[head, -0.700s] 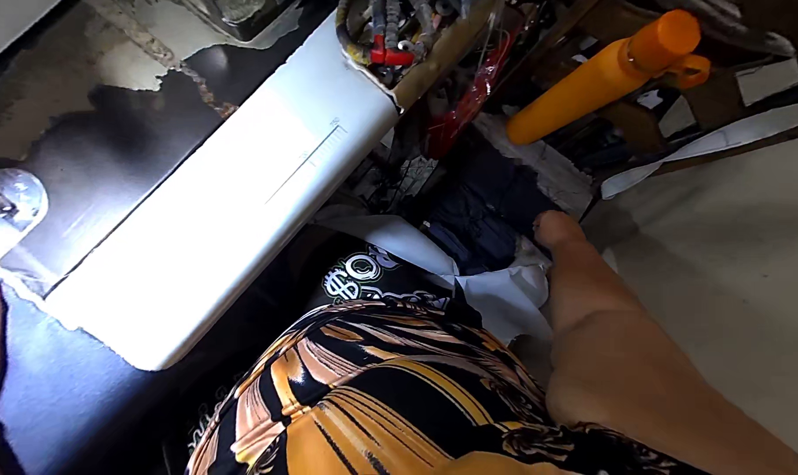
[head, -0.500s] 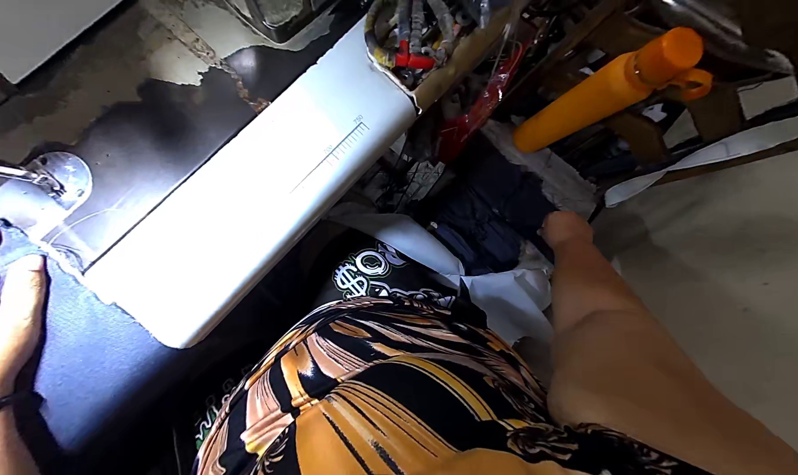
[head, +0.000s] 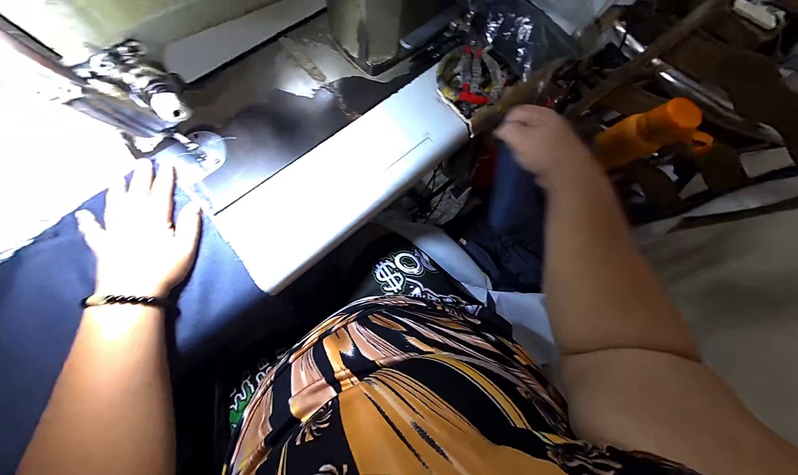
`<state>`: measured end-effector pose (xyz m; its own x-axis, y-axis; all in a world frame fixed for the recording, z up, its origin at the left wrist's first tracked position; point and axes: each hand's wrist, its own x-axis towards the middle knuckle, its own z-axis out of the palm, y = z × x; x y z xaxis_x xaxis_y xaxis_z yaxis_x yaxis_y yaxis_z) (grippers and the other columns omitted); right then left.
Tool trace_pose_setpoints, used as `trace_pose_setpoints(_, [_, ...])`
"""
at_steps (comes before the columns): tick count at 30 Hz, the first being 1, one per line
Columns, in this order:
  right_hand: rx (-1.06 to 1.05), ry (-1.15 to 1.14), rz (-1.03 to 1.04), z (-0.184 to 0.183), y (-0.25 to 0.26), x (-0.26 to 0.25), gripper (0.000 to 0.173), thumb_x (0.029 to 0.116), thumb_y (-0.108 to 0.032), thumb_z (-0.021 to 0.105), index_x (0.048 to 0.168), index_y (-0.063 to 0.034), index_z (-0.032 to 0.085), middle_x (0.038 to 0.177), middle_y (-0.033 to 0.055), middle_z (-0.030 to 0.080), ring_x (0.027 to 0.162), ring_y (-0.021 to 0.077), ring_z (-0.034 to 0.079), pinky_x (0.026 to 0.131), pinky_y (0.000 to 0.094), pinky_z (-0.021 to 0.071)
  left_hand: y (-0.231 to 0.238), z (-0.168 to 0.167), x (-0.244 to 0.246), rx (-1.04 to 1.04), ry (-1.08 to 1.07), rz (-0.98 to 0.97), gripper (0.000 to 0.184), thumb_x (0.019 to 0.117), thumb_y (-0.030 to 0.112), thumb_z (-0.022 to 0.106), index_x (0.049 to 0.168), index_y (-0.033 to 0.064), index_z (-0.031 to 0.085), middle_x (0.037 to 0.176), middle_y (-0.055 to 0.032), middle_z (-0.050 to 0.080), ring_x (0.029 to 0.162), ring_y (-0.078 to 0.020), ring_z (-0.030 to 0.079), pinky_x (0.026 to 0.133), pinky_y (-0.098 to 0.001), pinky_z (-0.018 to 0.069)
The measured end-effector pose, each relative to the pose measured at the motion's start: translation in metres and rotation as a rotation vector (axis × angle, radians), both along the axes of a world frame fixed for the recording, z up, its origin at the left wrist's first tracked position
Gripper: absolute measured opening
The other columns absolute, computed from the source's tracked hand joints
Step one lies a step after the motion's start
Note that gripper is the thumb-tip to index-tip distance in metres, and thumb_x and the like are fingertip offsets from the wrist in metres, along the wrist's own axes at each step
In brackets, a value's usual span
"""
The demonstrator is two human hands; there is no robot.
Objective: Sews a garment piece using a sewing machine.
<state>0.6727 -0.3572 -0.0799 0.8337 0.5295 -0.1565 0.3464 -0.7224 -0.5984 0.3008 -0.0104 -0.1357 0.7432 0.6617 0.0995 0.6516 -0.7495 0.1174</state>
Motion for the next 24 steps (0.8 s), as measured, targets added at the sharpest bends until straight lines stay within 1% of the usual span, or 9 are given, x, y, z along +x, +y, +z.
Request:
trace_pose_setpoints(2, [-0.034,-0.183,0.231,0.005,0.081,-0.056,0.025,0.1007,-0.017,0.056,0.114,0.0012,0.066,0.115,0.0247,0.067,0.107,0.0396,0.066,0.09,0.0598,0.0524,-0.004,0.0,0.001,-0.003,-0.009,0.013,0.069,0.1054,0.055,0.02,0.165,0.0206,0.027,0.171,-0.0045,0.024,0.158,-0.0366,0.016,0.112,-0.0829,0.0104])
trace_pose_setpoints(3, [-0.071,-0.226,0.339,0.002,0.116,-0.085,0.03,0.1002,-0.015,0.058,0.126,-0.0007,0.065,0.127,0.0251,0.063,0.11,0.0409,0.067,0.092,0.0584,0.0544,-0.005,0.0,0.001,-0.007,-0.017,0.022,0.067,0.106,0.054,0.021,0.165,0.0213,0.027,0.171,-0.0025,0.024,0.158,-0.0352,0.017,0.112,-0.0828,0.0106])
trace_pose_setpoints(4, [-0.107,-0.258,0.439,-0.002,0.145,-0.113,0.032,0.0989,-0.012,0.06,0.13,-0.0027,0.062,0.133,0.0244,0.058,0.106,0.0402,0.068,0.087,0.0557,0.0574,-0.007,0.001,0.001,-0.009,-0.024,0.032,0.065,0.1068,0.053,0.021,0.164,0.0222,0.028,0.171,-0.0012,0.026,0.158,-0.0339,0.018,0.112,-0.0826,0.0111])
trace_pose_setpoints(6, [-0.08,-0.28,0.602,-0.011,0.178,-0.154,0.03,0.0951,-0.006,0.062,0.124,-0.0024,0.063,0.134,0.023,0.055,0.106,0.038,0.067,0.085,0.0505,0.0588,-0.009,0.004,0.002,-0.016,-0.023,0.049,0.062,0.1081,0.05,0.022,0.164,0.0235,0.03,0.17,-0.0004,0.028,0.158,-0.0331,0.019,0.113,-0.0817,0.0109])
trace_pose_setpoints(7, [-0.048,-0.277,0.665,-0.014,0.184,-0.165,0.03,0.095,-0.006,0.062,0.124,-0.0013,0.065,0.133,0.0228,0.055,0.114,0.0389,0.063,0.091,0.0501,0.056,-0.01,0.005,0.002,-0.022,-0.013,0.057,0.062,0.1084,0.051,0.022,0.164,0.0239,0.03,0.17,0.0,0.028,0.158,-0.0331,0.019,0.113,-0.0815,0.0095])
trace_pose_setpoints(9, [0.018,-0.316,0.751,-0.021,0.182,-0.173,0.036,0.0945,-0.012,0.064,0.129,-0.0012,0.067,0.133,0.0218,0.058,0.125,0.0401,0.055,0.1,0.0502,0.0514,-0.011,0.006,0.004,-0.044,0.013,0.081,0.063,0.1084,0.053,0.021,0.164,0.025,0.029,0.171,0.0028,0.026,0.159,-0.0315,0.017,0.114,-0.0807,0.0072])
trace_pose_setpoints(11, [0.066,-0.38,0.818,-0.026,0.17,-0.173,0.043,0.0929,-0.014,0.065,0.133,-0.0007,0.066,0.138,0.022,0.059,0.126,0.0411,0.055,0.102,0.0506,0.0494,-0.011,0.007,0.005,-0.042,0.027,0.083,0.064,0.108,0.053,0.021,0.164,0.0236,0.028,0.171,0.0032,0.025,0.159,-0.0315,0.016,0.114,-0.0812,0.0073])
trace_pose_setpoints(16, [0.309,-0.504,0.863,-0.045,0.144,-0.167,0.04,0.0903,-0.011,0.058,0.126,0.0012,0.071,0.134,0.0218,0.066,0.122,0.0375,0.063,0.104,0.0456,0.049,-0.014,0.012,0.008,-0.084,0.04,0.093,0.064,0.1073,0.052,0.021,0.165,0.0233,0.027,0.171,0.0051,0.023,0.159,-0.0296,0.015,0.114,-0.0803,0.0055])
trace_pose_setpoints(24, [0.352,-0.441,0.899,-0.05,0.136,-0.159,0.035,0.0963,-0.016,0.057,0.124,0.0003,0.07,0.134,0.0175,0.067,0.134,0.0305,0.058,0.115,0.0409,0.0437,-0.016,0.014,0.006,-0.084,0.028,0.074,0.063,0.1077,0.05,0.023,0.165,0.0235,0.025,0.172,0.0048,0.023,0.16,-0.0299,0.014,0.115,-0.0789,0.0061])
